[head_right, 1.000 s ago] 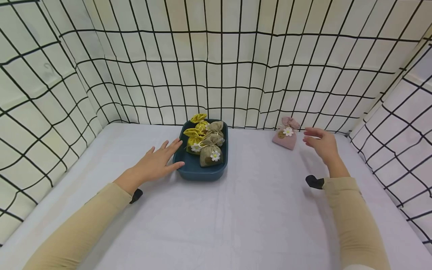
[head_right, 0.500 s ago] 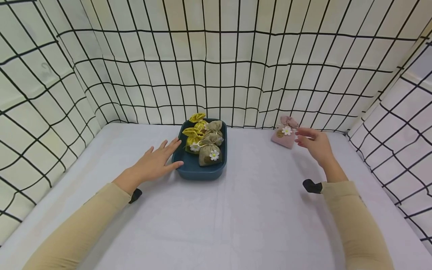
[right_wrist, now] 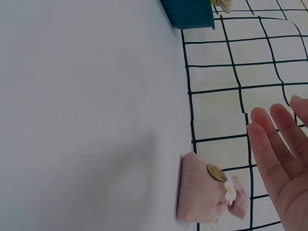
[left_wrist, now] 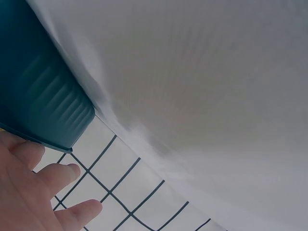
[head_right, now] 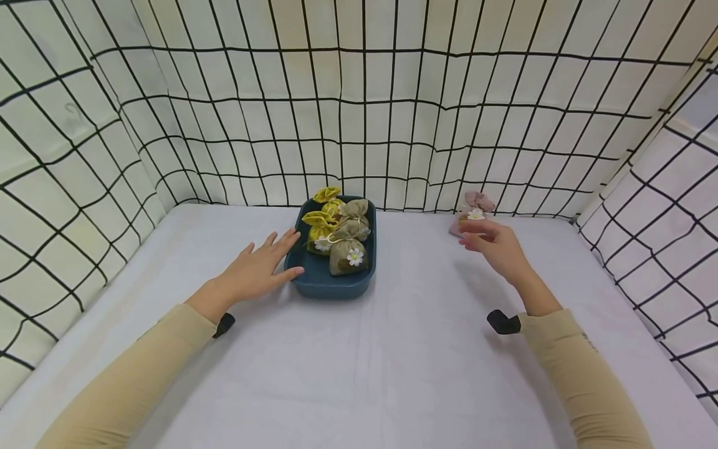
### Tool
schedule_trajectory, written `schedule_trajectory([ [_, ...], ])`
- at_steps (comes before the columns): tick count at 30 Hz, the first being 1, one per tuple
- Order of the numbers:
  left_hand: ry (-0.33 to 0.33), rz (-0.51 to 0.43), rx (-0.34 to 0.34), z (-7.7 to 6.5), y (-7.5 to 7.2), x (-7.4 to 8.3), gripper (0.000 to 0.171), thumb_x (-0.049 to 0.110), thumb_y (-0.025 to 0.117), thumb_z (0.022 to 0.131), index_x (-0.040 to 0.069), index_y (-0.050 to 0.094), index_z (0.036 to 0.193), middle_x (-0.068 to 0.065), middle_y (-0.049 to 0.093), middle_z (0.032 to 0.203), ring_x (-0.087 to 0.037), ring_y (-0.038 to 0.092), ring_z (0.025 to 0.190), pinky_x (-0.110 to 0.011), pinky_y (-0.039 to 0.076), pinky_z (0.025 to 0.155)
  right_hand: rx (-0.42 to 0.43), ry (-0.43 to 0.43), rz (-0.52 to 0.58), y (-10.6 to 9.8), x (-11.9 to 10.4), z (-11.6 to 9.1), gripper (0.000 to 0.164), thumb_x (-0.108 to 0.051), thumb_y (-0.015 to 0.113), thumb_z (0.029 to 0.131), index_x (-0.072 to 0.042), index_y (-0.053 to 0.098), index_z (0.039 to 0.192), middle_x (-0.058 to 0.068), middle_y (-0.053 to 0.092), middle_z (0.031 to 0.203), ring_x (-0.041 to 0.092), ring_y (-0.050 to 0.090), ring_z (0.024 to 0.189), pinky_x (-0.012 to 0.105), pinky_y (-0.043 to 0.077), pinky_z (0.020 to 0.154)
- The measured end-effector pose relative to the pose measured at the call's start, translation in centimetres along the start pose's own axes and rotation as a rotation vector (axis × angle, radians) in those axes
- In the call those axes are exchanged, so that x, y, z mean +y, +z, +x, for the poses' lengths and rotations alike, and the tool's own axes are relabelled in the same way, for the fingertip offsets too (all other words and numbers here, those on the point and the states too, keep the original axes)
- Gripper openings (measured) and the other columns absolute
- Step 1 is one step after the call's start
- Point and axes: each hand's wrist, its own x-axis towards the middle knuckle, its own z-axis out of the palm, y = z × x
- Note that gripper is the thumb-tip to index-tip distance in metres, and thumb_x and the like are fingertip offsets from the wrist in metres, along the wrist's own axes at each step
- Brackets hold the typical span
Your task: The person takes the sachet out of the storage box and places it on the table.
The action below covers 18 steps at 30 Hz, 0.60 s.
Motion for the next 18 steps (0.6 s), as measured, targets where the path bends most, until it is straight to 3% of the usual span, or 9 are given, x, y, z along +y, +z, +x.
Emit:
schedule_trajectory([
  [10,-0.002,-0.008,0.003,0.1,0.0,0.0,0.089,0.066,0.046,0.102,0.014,0.014,0.167,-0.007,0.010,0.172,-0.041,0.010,0.155,-0.072,0.011,0.116,-0.046,-0.078,0.068,1.9,-1.2,0.5,0.034,-0.007,0.061,0.104,0.013,0.060,0.132,0.004,0.069,0.122,0.002,0.070,0.097,0.020,0.055,0.087],
  [18,-0.001,-0.013,0.001,0.1,0.1,-0.1,0.089,0.067,0.045,0.102,0.015,0.013,0.167,-0.006,0.010,0.172,-0.041,0.011,0.155,-0.072,0.011,0.116,-0.105,-0.118,0.105,4.1,-1.7,1.3,0.031,-0.003,0.060,0.104,0.013,0.061,0.130,0.012,0.067,0.126,0.005,0.071,0.099,0.023,0.056,0.088],
])
